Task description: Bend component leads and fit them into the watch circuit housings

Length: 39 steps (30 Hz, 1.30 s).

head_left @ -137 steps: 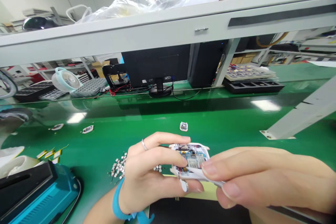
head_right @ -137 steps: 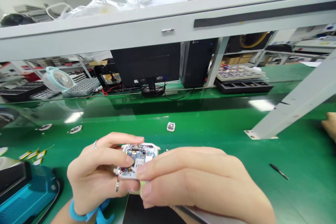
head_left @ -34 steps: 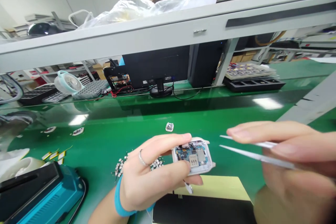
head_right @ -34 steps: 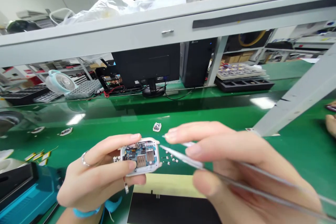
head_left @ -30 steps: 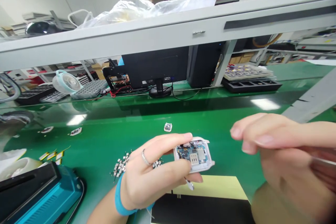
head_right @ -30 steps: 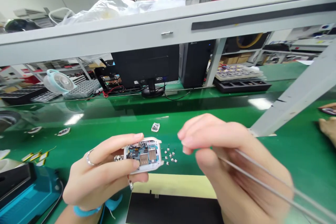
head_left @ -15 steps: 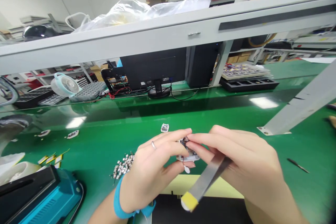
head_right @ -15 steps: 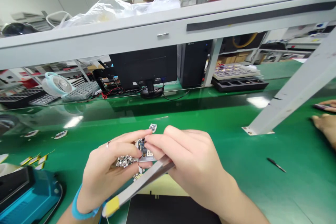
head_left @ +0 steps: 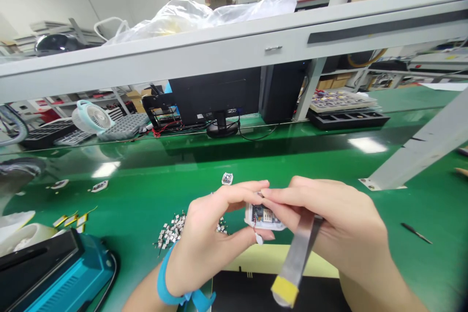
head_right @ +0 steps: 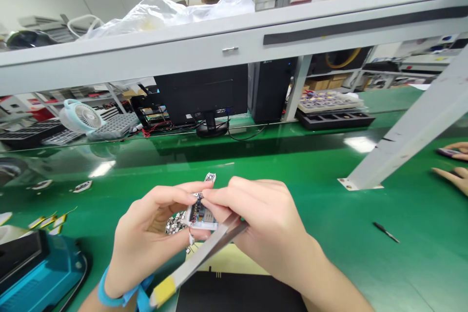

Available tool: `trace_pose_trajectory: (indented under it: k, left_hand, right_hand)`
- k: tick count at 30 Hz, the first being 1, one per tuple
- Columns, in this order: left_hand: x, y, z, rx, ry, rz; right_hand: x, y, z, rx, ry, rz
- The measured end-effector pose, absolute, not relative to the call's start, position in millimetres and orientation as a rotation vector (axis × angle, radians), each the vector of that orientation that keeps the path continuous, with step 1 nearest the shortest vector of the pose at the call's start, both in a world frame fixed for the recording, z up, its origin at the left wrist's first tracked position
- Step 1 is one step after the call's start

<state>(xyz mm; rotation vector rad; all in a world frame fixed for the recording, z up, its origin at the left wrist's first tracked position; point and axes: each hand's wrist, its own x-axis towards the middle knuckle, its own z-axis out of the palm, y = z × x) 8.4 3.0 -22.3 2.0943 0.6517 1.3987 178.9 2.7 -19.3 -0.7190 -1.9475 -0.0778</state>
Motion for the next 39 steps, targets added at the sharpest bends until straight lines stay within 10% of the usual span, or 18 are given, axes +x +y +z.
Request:
trace_pose_trajectory:
  k: [29, 39]
  left_hand:
    - [2.6, 14.6, -14.3, 1.815, 0.763, 1.484]
    - [-79.4, 153.8, -75.3, 1.516, 1.598, 1.451]
  right_hand:
    - [177.5, 17.5, -16.9, -0.708, -2.034, -0.084]
    - [193.3, 15.4, -11.9, -0.842, -2.069, -0.176]
